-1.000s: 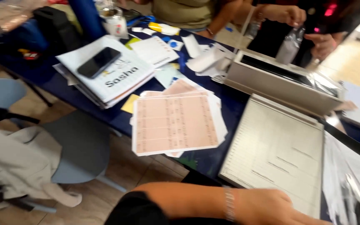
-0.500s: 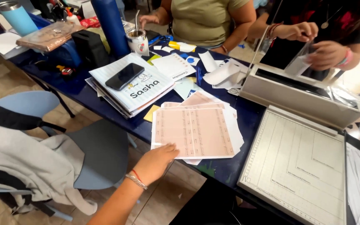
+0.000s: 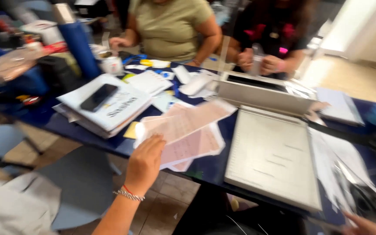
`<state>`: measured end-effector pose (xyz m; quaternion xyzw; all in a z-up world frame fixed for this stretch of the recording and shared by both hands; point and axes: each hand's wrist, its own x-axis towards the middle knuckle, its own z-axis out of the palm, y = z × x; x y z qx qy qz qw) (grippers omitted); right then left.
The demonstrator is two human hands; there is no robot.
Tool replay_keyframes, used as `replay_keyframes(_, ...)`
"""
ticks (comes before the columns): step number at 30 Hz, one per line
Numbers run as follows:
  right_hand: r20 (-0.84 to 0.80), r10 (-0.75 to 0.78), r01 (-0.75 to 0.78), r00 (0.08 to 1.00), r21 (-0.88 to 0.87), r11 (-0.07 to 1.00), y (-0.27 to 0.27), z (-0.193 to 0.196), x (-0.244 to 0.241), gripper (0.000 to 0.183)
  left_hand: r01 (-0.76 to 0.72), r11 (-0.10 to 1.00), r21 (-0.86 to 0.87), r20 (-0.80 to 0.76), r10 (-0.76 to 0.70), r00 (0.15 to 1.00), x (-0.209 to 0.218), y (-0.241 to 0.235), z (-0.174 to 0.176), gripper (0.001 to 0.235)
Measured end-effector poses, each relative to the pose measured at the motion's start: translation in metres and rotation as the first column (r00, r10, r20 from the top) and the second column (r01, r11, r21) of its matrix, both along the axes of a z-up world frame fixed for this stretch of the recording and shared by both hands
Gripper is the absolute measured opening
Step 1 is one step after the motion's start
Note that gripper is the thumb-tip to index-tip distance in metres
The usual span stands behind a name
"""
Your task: Cutting printed paper sheets into strips using a manual guillotine paper cutter
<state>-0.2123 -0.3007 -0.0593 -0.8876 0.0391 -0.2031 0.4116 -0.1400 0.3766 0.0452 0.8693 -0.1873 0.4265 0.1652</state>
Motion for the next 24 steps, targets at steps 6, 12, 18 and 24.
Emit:
replay_keyframes(6,0.033,-0.163,0.166,0.986,-0.275,0.947,0.149,0.133,-0.073,0.036,0.432,0.895,0.113,-0.086,-0.424,0.901,0.008,-0.101,-0.027,0.026)
replay_keyframes(12,-0.018,-0.081,0.075,0.997,-0.22,0.973,0.112,0.108,-0.065,0.041,0.545,0.815,0.196,-0.419,-0.433,0.798,0.017,-0.16,-0.054,0.043)
replay_keyframes(18,-0.002,-0.106,0.104,0.994,-0.161,0.981,0.117,0.14,-0.039,0.045,0.62,0.768,0.158,-0.542,-0.457,0.705,0.043,-0.189,-0.016,0.034)
replay_keyframes(24,0.284,-0.18,0.228,0.942,-0.144,0.963,0.141,0.185,0.014,0.078,0.67,0.72,0.18,-0.892,-0.167,0.42,0.082,-0.281,0.054,0.079)
